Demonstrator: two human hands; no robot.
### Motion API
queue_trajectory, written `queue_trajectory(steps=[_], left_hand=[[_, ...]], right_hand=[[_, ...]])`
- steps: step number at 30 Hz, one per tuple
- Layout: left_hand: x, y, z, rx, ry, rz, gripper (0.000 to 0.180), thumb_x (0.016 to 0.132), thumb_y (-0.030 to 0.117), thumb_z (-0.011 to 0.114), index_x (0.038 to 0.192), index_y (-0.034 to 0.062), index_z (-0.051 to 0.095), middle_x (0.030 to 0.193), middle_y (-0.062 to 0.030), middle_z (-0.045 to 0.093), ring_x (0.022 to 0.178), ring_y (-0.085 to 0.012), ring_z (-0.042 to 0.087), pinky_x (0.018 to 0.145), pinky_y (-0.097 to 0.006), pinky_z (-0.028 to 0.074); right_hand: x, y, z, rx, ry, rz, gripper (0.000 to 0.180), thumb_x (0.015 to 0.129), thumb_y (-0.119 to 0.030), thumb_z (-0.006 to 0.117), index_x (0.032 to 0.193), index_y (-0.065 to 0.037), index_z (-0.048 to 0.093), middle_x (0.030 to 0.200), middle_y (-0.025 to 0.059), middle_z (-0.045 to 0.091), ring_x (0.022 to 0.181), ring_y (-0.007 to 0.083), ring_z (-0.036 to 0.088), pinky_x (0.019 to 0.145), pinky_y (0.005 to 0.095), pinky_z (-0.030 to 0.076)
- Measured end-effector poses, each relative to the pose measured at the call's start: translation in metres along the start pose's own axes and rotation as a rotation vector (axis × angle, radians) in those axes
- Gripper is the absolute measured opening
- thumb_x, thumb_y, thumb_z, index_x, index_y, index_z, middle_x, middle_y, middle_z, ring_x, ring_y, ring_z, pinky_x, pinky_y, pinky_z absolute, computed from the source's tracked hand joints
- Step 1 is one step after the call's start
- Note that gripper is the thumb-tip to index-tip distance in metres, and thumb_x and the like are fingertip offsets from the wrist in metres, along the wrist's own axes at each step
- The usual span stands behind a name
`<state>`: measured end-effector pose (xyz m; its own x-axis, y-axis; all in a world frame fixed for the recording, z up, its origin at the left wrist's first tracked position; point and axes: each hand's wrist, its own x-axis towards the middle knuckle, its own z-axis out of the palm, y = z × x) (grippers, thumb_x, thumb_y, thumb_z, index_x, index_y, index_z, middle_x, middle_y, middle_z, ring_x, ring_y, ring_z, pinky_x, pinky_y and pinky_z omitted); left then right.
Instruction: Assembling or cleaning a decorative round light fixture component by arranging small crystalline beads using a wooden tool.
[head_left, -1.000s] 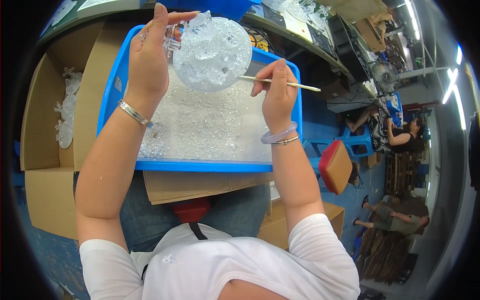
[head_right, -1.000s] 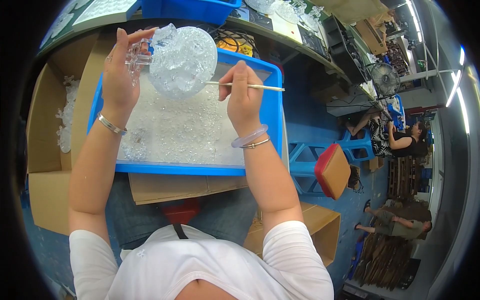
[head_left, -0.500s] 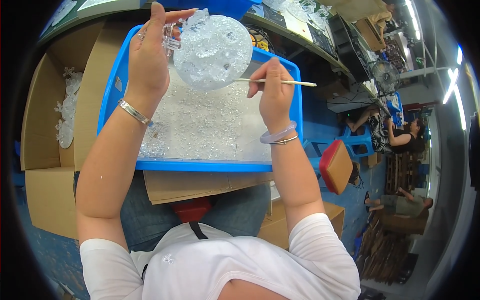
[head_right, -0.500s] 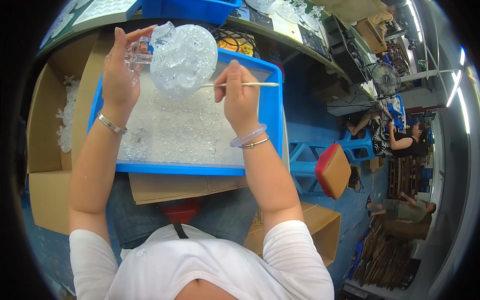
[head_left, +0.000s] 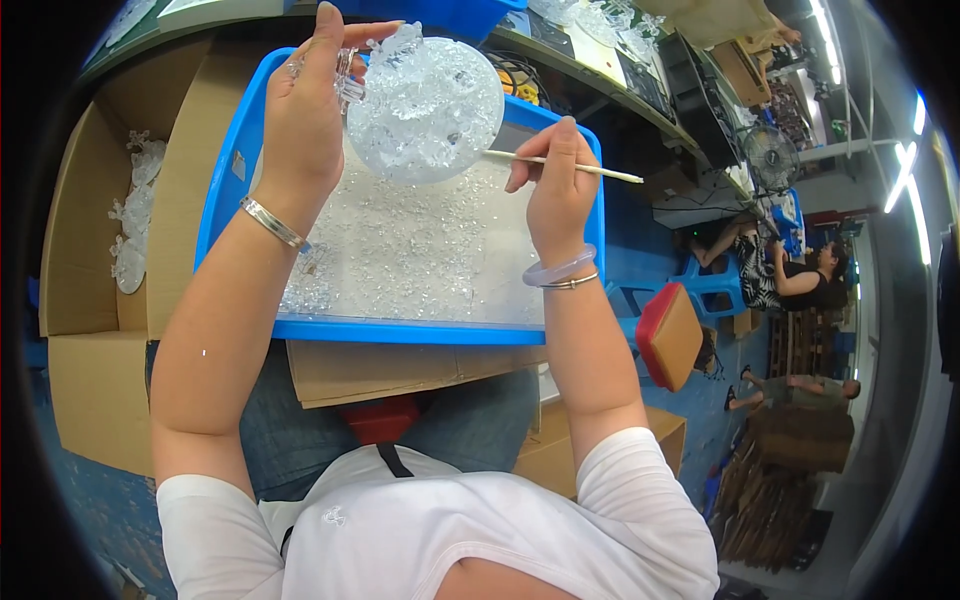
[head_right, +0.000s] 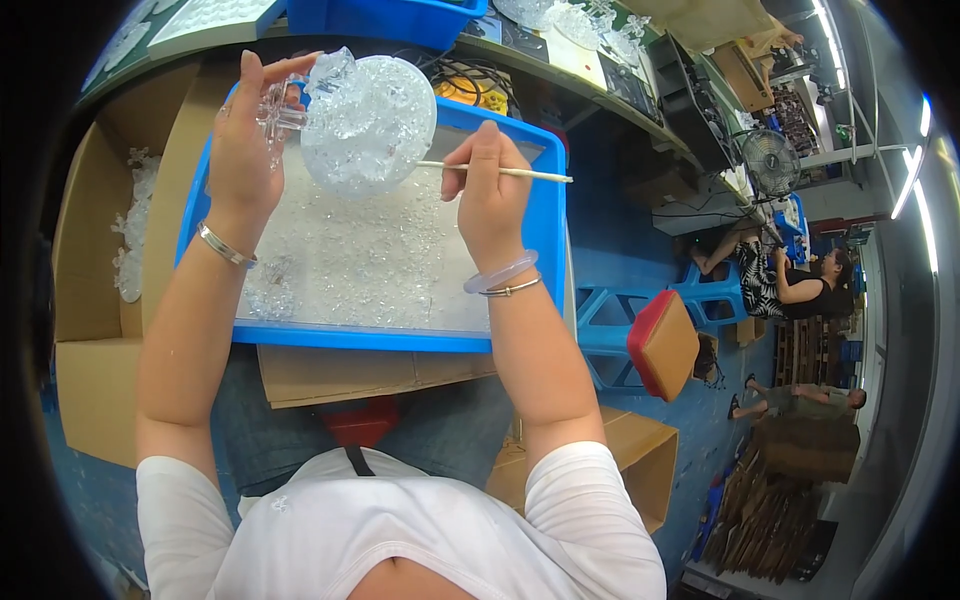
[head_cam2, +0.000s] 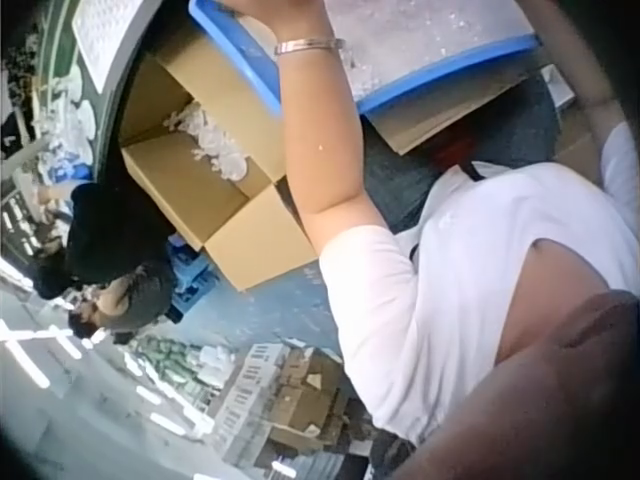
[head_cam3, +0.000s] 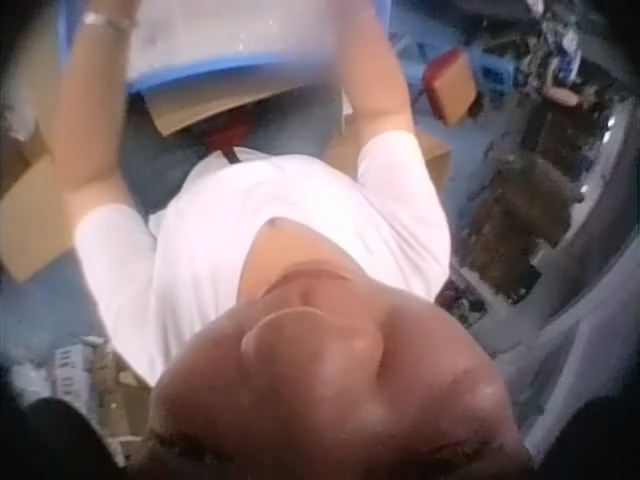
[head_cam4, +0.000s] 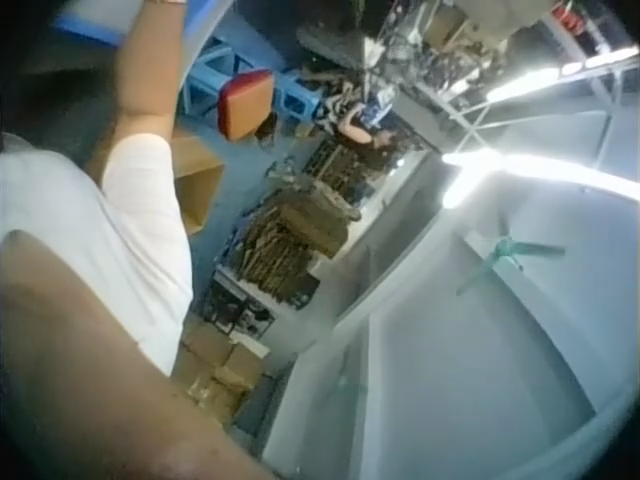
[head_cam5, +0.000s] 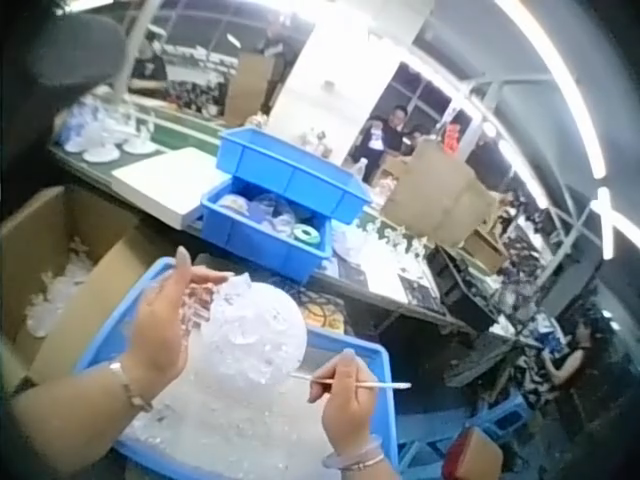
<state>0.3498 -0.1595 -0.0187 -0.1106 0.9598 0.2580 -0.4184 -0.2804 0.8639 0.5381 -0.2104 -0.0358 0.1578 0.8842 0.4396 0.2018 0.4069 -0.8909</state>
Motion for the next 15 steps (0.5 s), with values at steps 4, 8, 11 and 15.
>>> queue_trajectory(steps=[4, 8, 11, 15], left_hand=[[0.003, -0.004, -0.010, -0.014, -0.052, -0.012, 0.046, 0.084, 0.043, 0.040, 0.094, 0.0025, 0.061, 0.071, 0.0005, 0.052, 0.068, -0.0059, 0.044, 0.066, -0.019, 0.036], [0.003, -0.002, -0.011, -0.057, -0.044, -0.044, 0.046, 0.084, 0.043, 0.041, 0.094, 0.0031, 0.061, 0.074, 0.0000, 0.054, 0.068, -0.0056, 0.044, 0.066, -0.019, 0.036], [0.002, -0.002, -0.008, -0.031, -0.028, -0.029, 0.045, 0.084, 0.043, 0.041, 0.094, 0.0031, 0.061, 0.075, -0.0001, 0.054, 0.068, -0.0055, 0.043, 0.066, -0.019, 0.036], [0.003, -0.004, -0.010, -0.009, -0.070, 0.004, 0.045, 0.084, 0.043, 0.041, 0.093, 0.0035, 0.061, 0.078, -0.0008, 0.056, 0.069, -0.0057, 0.044, 0.068, -0.019, 0.036]], right_hand=[[-0.003, 0.001, 0.006, 0.022, -0.035, 0.043, 0.042, 0.090, -0.030, 0.032, 0.063, -0.002, 0.047, 0.049, 0.0046, 0.046, 0.041, 0.0086, 0.044, 0.039, 0.0182, 0.036], [-0.008, 0.003, 0.016, -0.046, -0.205, 0.023, 0.041, 0.090, -0.028, 0.032, 0.063, -0.002, 0.047, 0.050, 0.0046, 0.046, 0.041, 0.0086, 0.044, 0.039, 0.0181, 0.035], [-0.006, 0.000, 0.008, -0.031, -0.213, -0.052, 0.041, 0.090, -0.027, 0.032, 0.062, -0.002, 0.047, 0.050, 0.0049, 0.046, 0.041, 0.0086, 0.044, 0.039, 0.0188, 0.035], [-0.005, -0.001, 0.003, 0.024, -0.012, -0.040, 0.043, 0.090, -0.029, 0.031, 0.061, -0.002, 0.047, 0.050, 0.0051, 0.046, 0.041, 0.0093, 0.043, 0.038, 0.0191, 0.035]])
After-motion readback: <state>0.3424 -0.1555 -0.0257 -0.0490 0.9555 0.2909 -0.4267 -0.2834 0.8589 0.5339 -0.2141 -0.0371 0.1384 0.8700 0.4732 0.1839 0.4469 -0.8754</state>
